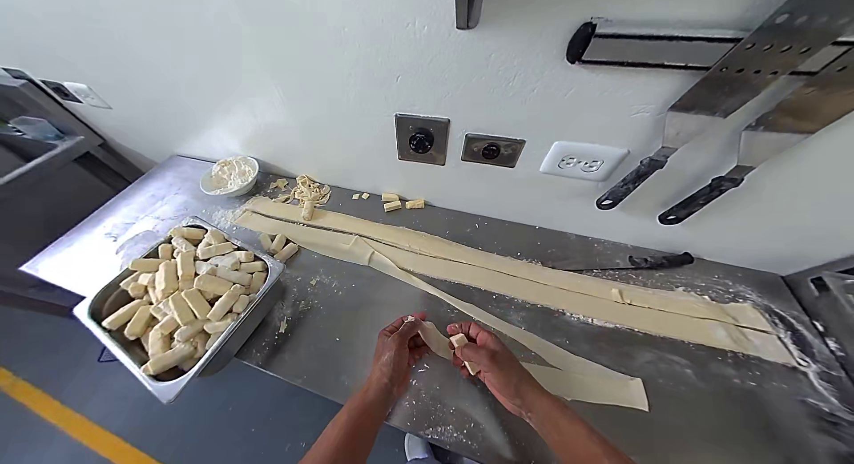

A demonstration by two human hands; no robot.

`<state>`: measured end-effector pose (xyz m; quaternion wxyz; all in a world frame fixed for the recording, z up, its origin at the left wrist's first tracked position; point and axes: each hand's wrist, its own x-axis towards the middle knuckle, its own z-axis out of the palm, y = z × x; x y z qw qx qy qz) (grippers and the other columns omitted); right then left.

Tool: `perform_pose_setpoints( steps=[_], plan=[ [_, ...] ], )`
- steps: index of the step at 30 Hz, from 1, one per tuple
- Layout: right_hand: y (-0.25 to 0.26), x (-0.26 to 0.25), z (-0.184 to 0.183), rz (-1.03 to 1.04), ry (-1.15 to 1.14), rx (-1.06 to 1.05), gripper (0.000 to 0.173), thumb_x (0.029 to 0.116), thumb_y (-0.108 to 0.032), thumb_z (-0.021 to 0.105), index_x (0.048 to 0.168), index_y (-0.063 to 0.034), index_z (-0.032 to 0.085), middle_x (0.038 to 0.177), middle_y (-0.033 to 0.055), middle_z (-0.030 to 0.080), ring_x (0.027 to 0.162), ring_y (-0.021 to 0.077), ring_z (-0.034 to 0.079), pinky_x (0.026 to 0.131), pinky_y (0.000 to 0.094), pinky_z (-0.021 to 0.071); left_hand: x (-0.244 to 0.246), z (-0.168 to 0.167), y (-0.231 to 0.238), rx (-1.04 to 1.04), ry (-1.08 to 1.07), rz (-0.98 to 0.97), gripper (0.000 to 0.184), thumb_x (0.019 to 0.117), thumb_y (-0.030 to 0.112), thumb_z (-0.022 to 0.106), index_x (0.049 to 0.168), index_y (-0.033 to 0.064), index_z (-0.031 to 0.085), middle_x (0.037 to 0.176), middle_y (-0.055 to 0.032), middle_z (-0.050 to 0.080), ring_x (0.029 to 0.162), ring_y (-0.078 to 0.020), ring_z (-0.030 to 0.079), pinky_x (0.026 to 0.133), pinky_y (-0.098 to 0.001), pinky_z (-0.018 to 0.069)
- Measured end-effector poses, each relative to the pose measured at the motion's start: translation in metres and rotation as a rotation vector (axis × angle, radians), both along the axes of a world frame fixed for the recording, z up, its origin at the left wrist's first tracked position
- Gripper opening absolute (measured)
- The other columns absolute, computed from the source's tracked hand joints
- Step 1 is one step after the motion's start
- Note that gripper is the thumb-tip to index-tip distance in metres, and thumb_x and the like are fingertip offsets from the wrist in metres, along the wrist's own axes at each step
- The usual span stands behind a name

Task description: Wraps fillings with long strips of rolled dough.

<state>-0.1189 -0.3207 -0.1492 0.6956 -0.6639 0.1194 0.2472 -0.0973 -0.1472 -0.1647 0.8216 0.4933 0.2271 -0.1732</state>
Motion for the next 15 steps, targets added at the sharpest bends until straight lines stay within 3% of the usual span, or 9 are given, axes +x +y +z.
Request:
perform_pose_setpoints(
  steps=[3,6,11,15],
  plan=[
    [0.01,0.004,0.0,0.005,-0.039,-0.032,0.041,0.0959,-0.002,0.048,0.137,0.0035,0.049,0.116,0.0113,0.059,0.09,0.0141,0.065,0.077,0.0291,0.057,-0.002,-0.002,0.003,0.004,-0.087,0.006,0.025,0.1097,0.008,0.039,0.118,-0.0073,0.057,0.088,-0.0097,0.07,0.074,-0.0159,0.07,0.071,-0.0305,0.0608],
    [0.014,0.007,-0.004,-0.024,-0.034,-0.043,0.035,0.098,-0.002,0.055,0.132,0.0047,0.054,0.112,0.0128,0.062,0.094,0.0169,0.067,0.081,0.0319,0.0584,-0.002,-0.012,0.008,0.076,-0.179,-0.025,0.023,0.1089,0.006,0.04,0.118,-0.0067,0.056,0.092,-0.0106,0.072,0.078,-0.0156,0.072,0.073,-0.0301,0.0607],
    [0.021,0.008,-0.015,-0.101,0.05,0.051,0.031,0.0946,-0.002,0.067,0.124,0.0052,0.059,0.103,0.0104,0.066,0.087,0.0155,0.069,0.075,0.0299,0.0603,0.003,-0.025,0.013,0.206,-0.235,-0.014,0.017,0.1032,-0.002,0.048,0.116,-0.0082,0.057,0.097,-0.0108,0.074,0.084,-0.0152,0.073,0.075,-0.0292,0.0601],
    [0.028,0.014,-0.021,-0.09,0.082,0.079,0.033,0.0913,-0.003,0.073,0.12,0.0053,0.058,0.101,0.0099,0.065,0.085,0.0158,0.07,0.075,0.0297,0.0617,0.005,-0.028,0.013,0.326,-0.287,-0.034,0.023,0.0964,-0.007,0.054,0.119,-0.0101,0.057,0.102,-0.011,0.074,0.087,-0.0135,0.072,0.079,-0.0277,0.0591]
  ],
)
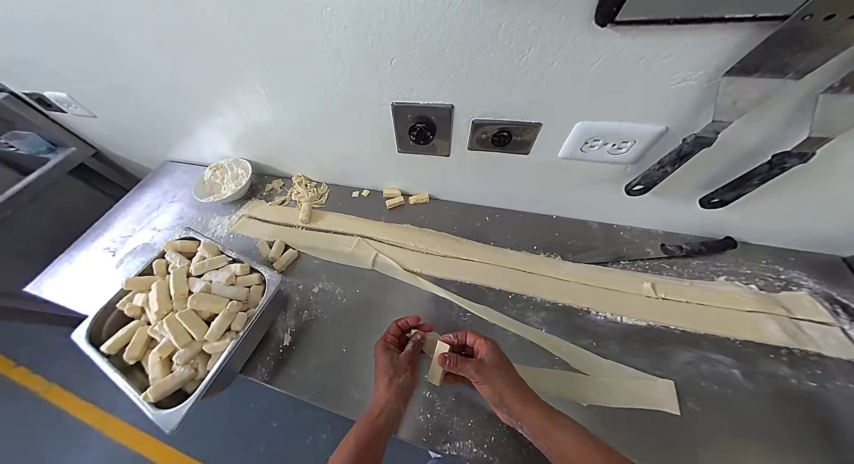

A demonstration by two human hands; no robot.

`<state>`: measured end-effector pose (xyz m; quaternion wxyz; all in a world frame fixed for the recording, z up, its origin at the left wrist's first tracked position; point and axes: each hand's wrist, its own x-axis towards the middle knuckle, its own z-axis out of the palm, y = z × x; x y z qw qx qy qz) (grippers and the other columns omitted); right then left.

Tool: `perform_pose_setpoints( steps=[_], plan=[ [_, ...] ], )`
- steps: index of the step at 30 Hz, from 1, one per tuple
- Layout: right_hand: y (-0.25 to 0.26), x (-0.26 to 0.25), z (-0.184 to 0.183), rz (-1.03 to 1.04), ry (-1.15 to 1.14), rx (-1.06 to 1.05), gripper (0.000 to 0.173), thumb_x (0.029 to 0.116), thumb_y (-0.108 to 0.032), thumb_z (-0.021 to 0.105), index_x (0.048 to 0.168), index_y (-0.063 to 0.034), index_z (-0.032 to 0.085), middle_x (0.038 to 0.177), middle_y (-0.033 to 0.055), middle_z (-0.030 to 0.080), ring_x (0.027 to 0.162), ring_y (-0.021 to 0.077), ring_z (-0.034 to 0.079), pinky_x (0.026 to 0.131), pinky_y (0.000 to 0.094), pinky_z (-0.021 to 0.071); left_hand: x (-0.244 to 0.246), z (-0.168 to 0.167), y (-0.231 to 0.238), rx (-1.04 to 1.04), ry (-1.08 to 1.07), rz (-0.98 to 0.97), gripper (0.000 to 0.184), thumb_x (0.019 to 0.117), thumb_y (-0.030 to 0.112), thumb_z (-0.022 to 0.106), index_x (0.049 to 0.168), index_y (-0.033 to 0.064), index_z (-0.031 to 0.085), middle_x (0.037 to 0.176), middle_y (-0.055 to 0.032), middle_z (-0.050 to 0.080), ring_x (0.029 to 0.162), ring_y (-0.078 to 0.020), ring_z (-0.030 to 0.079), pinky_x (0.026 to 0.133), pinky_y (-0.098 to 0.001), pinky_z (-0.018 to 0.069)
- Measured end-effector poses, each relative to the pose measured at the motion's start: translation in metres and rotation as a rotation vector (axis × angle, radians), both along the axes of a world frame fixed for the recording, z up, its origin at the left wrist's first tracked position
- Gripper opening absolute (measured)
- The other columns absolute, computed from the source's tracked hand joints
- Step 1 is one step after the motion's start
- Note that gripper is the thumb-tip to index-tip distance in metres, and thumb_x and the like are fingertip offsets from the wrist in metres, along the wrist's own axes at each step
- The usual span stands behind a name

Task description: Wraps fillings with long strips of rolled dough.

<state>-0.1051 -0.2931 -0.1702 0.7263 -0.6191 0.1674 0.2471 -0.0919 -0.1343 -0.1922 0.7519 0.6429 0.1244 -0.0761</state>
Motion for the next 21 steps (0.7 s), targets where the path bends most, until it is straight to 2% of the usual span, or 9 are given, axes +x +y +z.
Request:
perform_pose_setpoints(
  steps=[5,9,11,14,15,16,18,20,21],
  plan=[
    [0.007,0.016,-0.007,-0.014,0.009,-0.008,0.022,0.0904,-0.002,0.075,0.108,0.0035,0.063,0.095,0.007,0.067,0.078,0.0128,0.07,0.072,0.0276,0.0619,-0.004,0.004,0.001,0.274,-0.207,-0.142,0.025,0.095,-0.004,0.055,0.116,-0.0094,0.066,0.112,-0.0133,0.074,0.098,-0.0105,0.072,0.087,-0.0263,0.0587],
    [0.005,0.031,-0.007,0.058,-0.07,-0.036,0.011,0.0963,-0.003,0.067,0.105,0.0026,0.065,0.09,0.0043,0.07,0.075,0.0095,0.071,0.071,0.0255,0.0617,-0.014,-0.01,0.01,0.367,-0.477,-0.212,0.036,0.093,0.001,0.063,0.126,-0.0144,0.063,0.124,-0.0213,0.07,0.112,-0.0161,0.071,0.099,-0.0277,0.056],
    [0.003,0.04,-0.009,0.204,-0.203,-0.197,0.019,0.0947,-0.009,0.071,0.11,0.0019,0.066,0.095,0.0058,0.07,0.081,0.0094,0.068,0.076,0.0255,0.0583,-0.017,-0.015,0.014,0.345,-0.49,-0.129,0.034,0.088,-0.005,0.064,0.12,-0.0153,0.066,0.121,-0.0227,0.071,0.11,-0.0172,0.072,0.096,-0.0275,0.0572],
    [-0.005,0.065,-0.022,0.452,-0.348,-0.337,0.057,0.088,-0.025,0.081,0.131,0.0053,0.061,0.122,0.0212,0.064,0.109,0.0281,0.061,0.098,0.0412,0.0493,-0.017,-0.013,0.028,0.205,-0.347,-0.027,0.032,0.086,-0.009,0.063,0.117,-0.015,0.067,0.116,-0.0183,0.073,0.106,-0.0142,0.073,0.094,-0.0274,0.0583],
    [-0.006,0.074,-0.029,0.567,-0.319,-0.309,0.059,0.0904,-0.026,0.08,0.135,0.0053,0.058,0.124,0.021,0.064,0.111,0.0273,0.062,0.1,0.0412,0.0499,-0.014,-0.014,0.033,0.166,-0.302,-0.003,0.032,0.0858,-0.009,0.063,0.117,-0.0146,0.067,0.115,-0.017,0.074,0.105,-0.0137,0.073,0.094,-0.0274,0.0586],
    [-0.005,0.082,-0.037,0.681,-0.265,-0.259,0.05,0.0945,-0.023,0.075,0.133,0.0058,0.059,0.118,0.0181,0.067,0.103,0.0224,0.064,0.095,0.0388,0.0523,-0.011,-0.018,0.037,0.151,-0.266,0.022,0.032,0.0853,-0.009,0.064,0.117,-0.0144,0.067,0.114,-0.0162,0.075,0.103,-0.0132,0.073,0.093,-0.0272,0.0586],
    [-0.002,0.089,-0.046,0.838,-0.143,-0.195,0.023,0.1027,-0.017,0.063,0.113,0.0039,0.065,0.095,0.008,0.07,0.079,0.0102,0.065,0.077,0.0301,0.0538,0.0,-0.032,0.041,0.225,-0.222,0.073,0.031,0.0853,-0.01,0.064,0.115,-0.0146,0.067,0.112,-0.0174,0.075,0.1,-0.0124,0.073,0.092,-0.0261,0.0585],
    [-0.004,0.086,-0.047,0.851,-0.014,-0.167,0.022,0.1073,-0.019,0.055,0.104,0.0008,0.063,0.087,0.0023,0.07,0.07,0.0063,0.066,0.069,0.0257,0.0552,0.014,-0.055,0.045,0.529,-0.293,0.058,0.028,0.0876,-0.007,0.064,0.114,-0.0123,0.07,0.11,-0.0199,0.075,0.098,-0.0155,0.075,0.089,-0.0273,0.0587],
    [-0.008,0.082,-0.046,0.824,0.031,-0.154,0.021,0.1077,-0.02,0.054,0.102,-0.0008,0.063,0.085,0.0005,0.07,0.068,0.006,0.067,0.067,0.0247,0.0562,0.019,-0.067,0.048,0.735,-0.414,0.024,0.026,0.0872,-0.007,0.063,0.112,-0.0113,0.073,0.109,-0.0219,0.075,0.097,-0.0224,0.076,0.089,-0.0332,0.0597]
  ],
)
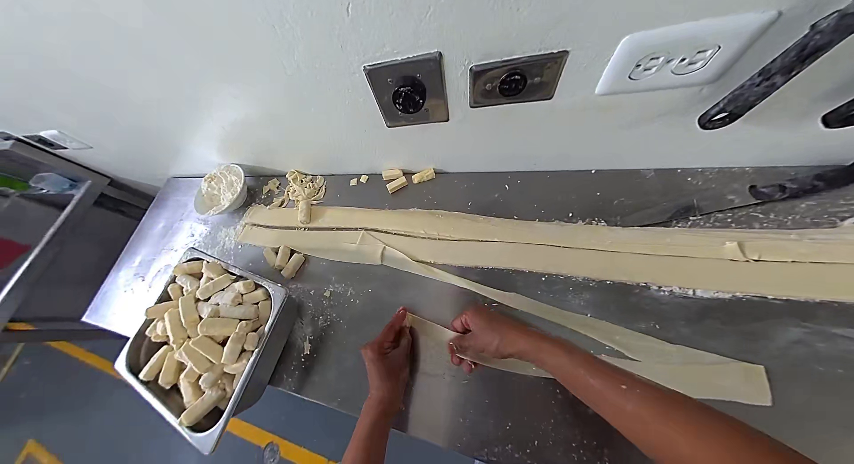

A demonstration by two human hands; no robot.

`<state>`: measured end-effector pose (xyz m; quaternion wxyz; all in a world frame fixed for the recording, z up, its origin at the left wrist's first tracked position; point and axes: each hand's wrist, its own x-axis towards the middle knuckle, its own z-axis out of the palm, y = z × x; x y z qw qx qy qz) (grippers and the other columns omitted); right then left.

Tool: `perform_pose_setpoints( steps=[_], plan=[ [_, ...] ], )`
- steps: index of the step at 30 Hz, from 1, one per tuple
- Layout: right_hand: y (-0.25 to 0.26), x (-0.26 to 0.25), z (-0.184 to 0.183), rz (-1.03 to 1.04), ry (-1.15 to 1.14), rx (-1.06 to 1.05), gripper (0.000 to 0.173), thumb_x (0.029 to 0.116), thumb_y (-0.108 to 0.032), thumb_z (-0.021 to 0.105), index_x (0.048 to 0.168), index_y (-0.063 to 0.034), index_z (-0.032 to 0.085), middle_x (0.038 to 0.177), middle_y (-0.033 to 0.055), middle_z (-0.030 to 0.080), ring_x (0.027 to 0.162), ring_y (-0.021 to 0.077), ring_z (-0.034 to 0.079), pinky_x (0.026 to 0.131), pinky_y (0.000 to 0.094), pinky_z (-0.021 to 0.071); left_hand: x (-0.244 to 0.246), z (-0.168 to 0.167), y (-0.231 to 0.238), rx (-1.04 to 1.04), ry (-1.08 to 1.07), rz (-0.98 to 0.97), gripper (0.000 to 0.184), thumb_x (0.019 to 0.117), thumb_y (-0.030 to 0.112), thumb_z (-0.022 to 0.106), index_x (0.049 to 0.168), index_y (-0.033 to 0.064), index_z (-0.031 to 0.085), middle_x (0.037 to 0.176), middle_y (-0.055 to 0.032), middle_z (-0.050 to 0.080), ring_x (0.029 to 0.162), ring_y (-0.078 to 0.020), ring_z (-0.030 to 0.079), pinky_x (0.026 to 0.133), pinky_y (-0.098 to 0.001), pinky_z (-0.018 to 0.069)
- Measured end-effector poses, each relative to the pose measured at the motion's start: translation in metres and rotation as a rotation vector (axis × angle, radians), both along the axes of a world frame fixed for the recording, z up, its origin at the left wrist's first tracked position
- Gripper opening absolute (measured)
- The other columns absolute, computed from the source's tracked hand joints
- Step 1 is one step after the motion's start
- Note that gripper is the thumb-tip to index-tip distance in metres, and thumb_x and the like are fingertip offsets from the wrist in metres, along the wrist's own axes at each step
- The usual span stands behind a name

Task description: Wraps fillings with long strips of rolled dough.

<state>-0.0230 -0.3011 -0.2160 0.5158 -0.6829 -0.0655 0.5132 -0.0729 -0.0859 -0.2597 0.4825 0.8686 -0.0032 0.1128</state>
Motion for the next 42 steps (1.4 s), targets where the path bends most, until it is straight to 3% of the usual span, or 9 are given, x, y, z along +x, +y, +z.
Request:
perform_pose_setpoints(
  steps=[4,9,13,16,21,26,32,38,42],
  plan=[
    [-0.034,-0.026,0.017,-0.046,0.128,0.037,0.02,0.107,-0.021,0.056,0.101,-0.003,0.063,0.084,0.0008,0.073,0.068,0.0099,0.072,0.068,0.0273,0.0605,-0.009,-0.017,0.001,0.357,-0.253,-0.259,0.024,0.0921,-0.005,0.057,0.107,-0.0083,0.076,0.113,-0.024,0.073,0.11,-0.0416,0.071,0.099,-0.0494,0.0556],
    [-0.053,-0.06,0.025,0.036,0.202,0.075,0.018,0.1069,-0.019,0.056,0.098,-0.0046,0.063,0.087,0.0006,0.074,0.073,0.0091,0.072,0.071,0.0264,0.06,-0.004,-0.008,-0.001,0.205,-0.117,-0.147,0.033,0.0913,0.0,0.064,0.121,-0.0155,0.066,0.115,-0.026,0.072,0.105,-0.0345,0.074,0.095,-0.0438,0.0582],
    [-0.056,-0.072,0.033,0.034,0.139,0.063,0.019,0.1072,-0.019,0.055,0.1,-0.0028,0.064,0.093,0.0018,0.074,0.077,0.0074,0.071,0.073,0.0258,0.0581,-0.002,-0.015,-0.001,0.264,-0.086,-0.209,0.036,0.0884,0.004,0.066,0.119,-0.0143,0.068,0.125,-0.0279,0.068,0.121,-0.0455,0.064,0.107,-0.0605,0.0454],
    [-0.057,-0.08,0.038,0.153,0.022,0.032,0.026,0.1082,-0.02,0.053,0.101,0.0013,0.065,0.096,0.007,0.073,0.08,0.01,0.069,0.077,0.0298,0.0561,-0.003,-0.015,-0.008,0.312,-0.159,-0.205,0.024,0.0884,-0.002,0.063,0.108,-0.0094,0.075,0.116,-0.0246,0.072,0.112,-0.0419,0.07,0.102,-0.0543,0.0526],
    [-0.055,-0.087,0.049,0.327,-0.217,-0.035,0.033,0.1077,-0.022,0.054,0.096,0.0072,0.064,0.086,0.0197,0.066,0.08,0.0286,0.063,0.075,0.0469,0.0473,-0.013,-0.013,-0.015,0.361,-0.178,-0.333,0.029,0.0929,-0.003,0.053,0.113,-0.01,0.073,0.122,-0.0245,0.07,0.116,-0.0431,0.067,0.103,-0.0563,0.0509],
    [-0.052,-0.096,0.048,0.297,-0.272,-0.048,0.033,0.1079,-0.022,0.053,0.098,0.0071,0.064,0.086,0.0202,0.067,0.082,0.03,0.065,0.076,0.0474,0.0483,-0.009,-0.01,-0.018,0.258,-0.096,-0.239,0.032,0.0875,0.004,0.066,0.115,-0.0125,0.071,0.118,-0.0264,0.071,0.113,-0.0429,0.069,0.103,-0.0578,0.0507],
    [-0.052,-0.109,0.044,0.369,-0.373,-0.016,0.037,0.1078,-0.022,0.053,0.089,0.0081,0.061,0.074,0.0209,0.057,0.073,0.0342,0.058,0.068,0.0502,0.0435,-0.021,-0.015,-0.036,0.372,-0.204,-0.335,0.031,0.089,-0.008,0.053,0.112,-0.0099,0.074,0.123,-0.0257,0.07,0.116,-0.0448,0.067,0.102,-0.0565,0.0514],
    [-0.049,-0.119,0.036,0.332,-0.412,0.001,0.036,0.1076,-0.02,0.052,0.087,0.0078,0.062,0.073,0.0208,0.057,0.072,0.0337,0.058,0.068,0.0498,0.0429,-0.018,-0.015,-0.034,0.253,-0.145,-0.253,0.034,0.0907,0.006,0.062,0.117,-0.0146,0.069,0.12,-0.0278,0.07,0.115,-0.0448,0.067,0.103,-0.0601,0.0489],
    [-0.05,-0.124,0.039,0.345,-0.412,-0.011,0.035,0.1077,-0.019,0.051,0.09,0.0082,0.064,0.077,0.022,0.061,0.076,0.0345,0.06,0.071,0.0504,0.0442,-0.017,-0.016,-0.045,0.245,-0.169,-0.247,0.024,0.089,-0.002,0.062,0.109,-0.0096,0.075,0.115,-0.025,0.073,0.11,-0.0423,0.071,0.1,-0.0549,0.0538]
  ],
)
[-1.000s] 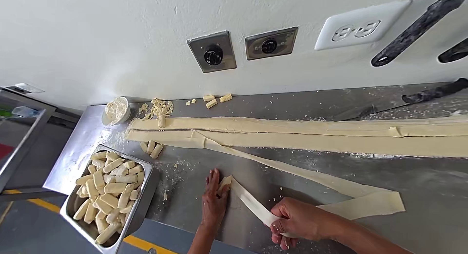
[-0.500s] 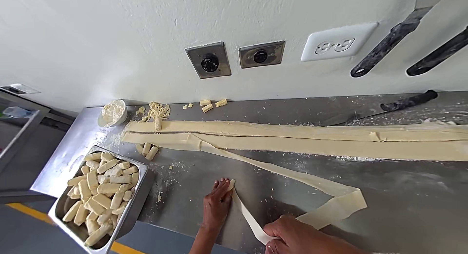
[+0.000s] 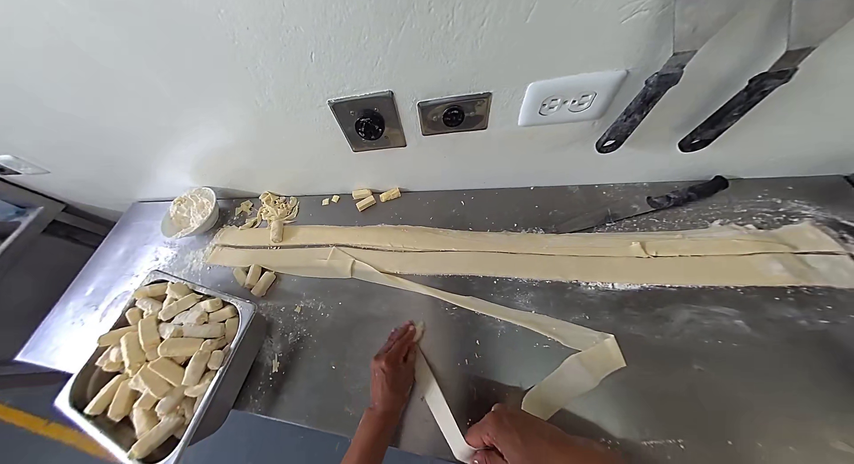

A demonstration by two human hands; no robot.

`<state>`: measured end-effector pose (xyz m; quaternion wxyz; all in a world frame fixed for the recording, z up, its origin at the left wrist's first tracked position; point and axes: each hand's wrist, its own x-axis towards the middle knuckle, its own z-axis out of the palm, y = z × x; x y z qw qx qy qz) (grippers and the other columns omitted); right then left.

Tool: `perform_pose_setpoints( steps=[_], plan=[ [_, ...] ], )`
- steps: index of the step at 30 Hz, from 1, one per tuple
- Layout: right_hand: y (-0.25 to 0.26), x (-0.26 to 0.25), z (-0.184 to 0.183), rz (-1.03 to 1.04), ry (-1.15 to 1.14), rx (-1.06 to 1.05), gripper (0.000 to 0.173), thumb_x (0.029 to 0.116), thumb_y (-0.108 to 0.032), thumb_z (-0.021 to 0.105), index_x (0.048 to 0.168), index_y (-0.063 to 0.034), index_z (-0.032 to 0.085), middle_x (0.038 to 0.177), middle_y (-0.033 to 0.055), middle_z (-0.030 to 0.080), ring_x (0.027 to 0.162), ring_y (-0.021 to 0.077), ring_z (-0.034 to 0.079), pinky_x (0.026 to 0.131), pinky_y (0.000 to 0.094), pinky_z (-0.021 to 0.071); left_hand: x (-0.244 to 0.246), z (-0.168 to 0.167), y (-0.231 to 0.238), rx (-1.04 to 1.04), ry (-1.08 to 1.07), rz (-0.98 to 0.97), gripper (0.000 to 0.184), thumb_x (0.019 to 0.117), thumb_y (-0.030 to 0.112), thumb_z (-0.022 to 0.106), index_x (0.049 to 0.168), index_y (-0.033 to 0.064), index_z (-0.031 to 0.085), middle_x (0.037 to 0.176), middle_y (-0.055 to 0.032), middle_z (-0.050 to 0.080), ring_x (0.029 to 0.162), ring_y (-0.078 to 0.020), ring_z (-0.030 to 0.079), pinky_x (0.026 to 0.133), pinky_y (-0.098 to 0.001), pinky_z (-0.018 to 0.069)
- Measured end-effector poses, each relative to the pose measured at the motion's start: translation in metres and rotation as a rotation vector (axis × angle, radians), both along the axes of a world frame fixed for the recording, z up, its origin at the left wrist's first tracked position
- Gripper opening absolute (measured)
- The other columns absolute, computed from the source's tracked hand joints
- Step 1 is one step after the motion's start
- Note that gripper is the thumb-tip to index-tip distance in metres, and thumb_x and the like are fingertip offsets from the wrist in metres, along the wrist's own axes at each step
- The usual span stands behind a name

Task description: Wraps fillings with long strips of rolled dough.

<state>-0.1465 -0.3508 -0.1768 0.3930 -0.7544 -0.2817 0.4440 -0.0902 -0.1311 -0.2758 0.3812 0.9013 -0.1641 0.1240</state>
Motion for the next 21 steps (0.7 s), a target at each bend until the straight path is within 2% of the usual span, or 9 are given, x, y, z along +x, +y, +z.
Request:
perform_pose_setpoints(
  steps=[2,5,7,9,10,13,16,18,21],
  plan=[
    [-0.002,-0.002,0.003,-0.016,-0.01,-0.008,0.034,0.1077,-0.019,0.051,0.091,0.0084,0.065,0.079,0.0228,0.062,0.078,0.0353,0.062,0.073,0.0508,0.045,0.001,-0.003,0.0,0.046,-0.055,-0.022,0.026,0.0906,-0.006,0.057,0.11,-0.0098,0.074,0.118,-0.0263,0.071,0.114,-0.0452,0.068,0.102,-0.0581,0.0509],
    [-0.008,-0.009,0.001,-0.064,-0.029,0.016,0.035,0.1069,-0.019,0.053,0.091,0.0092,0.066,0.08,0.0238,0.064,0.078,0.0362,0.063,0.073,0.052,0.0464,-0.006,0.0,0.002,0.038,-0.03,-0.128,0.029,0.0909,-0.006,0.054,0.111,-0.0079,0.075,0.12,-0.0236,0.071,0.115,-0.0418,0.068,0.102,-0.0562,0.052],
    [-0.01,-0.014,-0.003,-0.1,-0.026,0.045,0.035,0.1063,-0.02,0.054,0.09,0.0096,0.065,0.078,0.0231,0.063,0.075,0.0345,0.062,0.071,0.0508,0.0453,-0.002,0.003,0.007,-0.024,0.027,-0.078,0.028,0.0917,-0.001,0.059,0.115,-0.0092,0.073,0.118,-0.0228,0.072,0.112,-0.0401,0.07,0.102,-0.0574,0.0518],
    [-0.01,-0.016,-0.004,-0.133,-0.015,0.047,0.035,0.1059,-0.02,0.054,0.089,0.0092,0.065,0.077,0.0217,0.063,0.074,0.0324,0.061,0.07,0.0491,0.0449,-0.003,-0.002,0.002,-0.039,0.03,-0.044,0.039,0.0877,0.007,0.068,0.121,-0.0137,0.068,0.123,-0.0276,0.069,0.117,-0.0459,0.066,0.105,-0.0634,0.0458],
    [-0.011,-0.016,-0.005,-0.143,-0.008,0.038,0.035,0.1061,-0.021,0.054,0.09,0.0088,0.065,0.079,0.0213,0.064,0.076,0.0316,0.062,0.071,0.0486,0.0457,-0.003,-0.006,-0.001,-0.033,0.014,-0.039,0.039,0.0868,0.008,0.07,0.12,-0.0132,0.068,0.123,-0.0277,0.069,0.118,-0.0468,0.065,0.105,-0.0642,0.0453],
    [-0.011,-0.018,-0.004,-0.169,0.052,-0.003,0.036,0.1068,-0.023,0.054,0.092,0.0081,0.066,0.086,0.0203,0.068,0.079,0.028,0.065,0.075,0.0461,0.048,-0.005,-0.008,-0.006,-0.009,-0.033,0.004,0.031,0.0898,0.0,0.063,0.117,-0.0119,0.07,0.122,-0.0274,0.069,0.116,-0.0465,0.066,0.104,-0.0619,0.0477],
    [-0.011,-0.019,-0.004,-0.2,0.133,-0.035,0.036,0.1074,-0.024,0.054,0.095,0.0071,0.066,0.09,0.0169,0.07,0.081,0.0218,0.066,0.078,0.041,0.0497,-0.015,-0.01,-0.008,0.085,-0.072,-0.099,0.035,0.095,0.004,0.054,0.123,-0.0123,0.067,0.131,-0.0283,0.064,0.124,-0.048,0.061,0.106,-0.066,0.0432],
    [-0.01,-0.021,-0.008,-0.259,0.193,-0.031,0.034,0.1076,-0.025,0.054,0.097,0.0051,0.066,0.093,0.0125,0.073,0.083,0.0159,0.069,0.082,0.0361,0.0535,-0.017,-0.002,-0.005,0.036,-0.003,-0.118,0.035,0.0949,0.0,0.051,0.123,-0.012,0.067,0.131,-0.0262,0.065,0.125,-0.0448,0.061,0.108,-0.0654,0.0424],
    [-0.008,-0.024,-0.014,-0.426,0.309,0.015,0.03,0.1077,-0.025,0.054,0.097,0.0003,0.065,0.09,0.005,0.075,0.081,0.0093,0.072,0.082,0.0293,0.0579,-0.012,-0.005,-0.001,-0.003,0.038,-0.06,0.044,0.0946,0.011,0.057,0.128,-0.0166,0.061,0.131,-0.0294,0.064,0.124,-0.0469,0.061,0.109,-0.0661,0.0402]
  ],
)
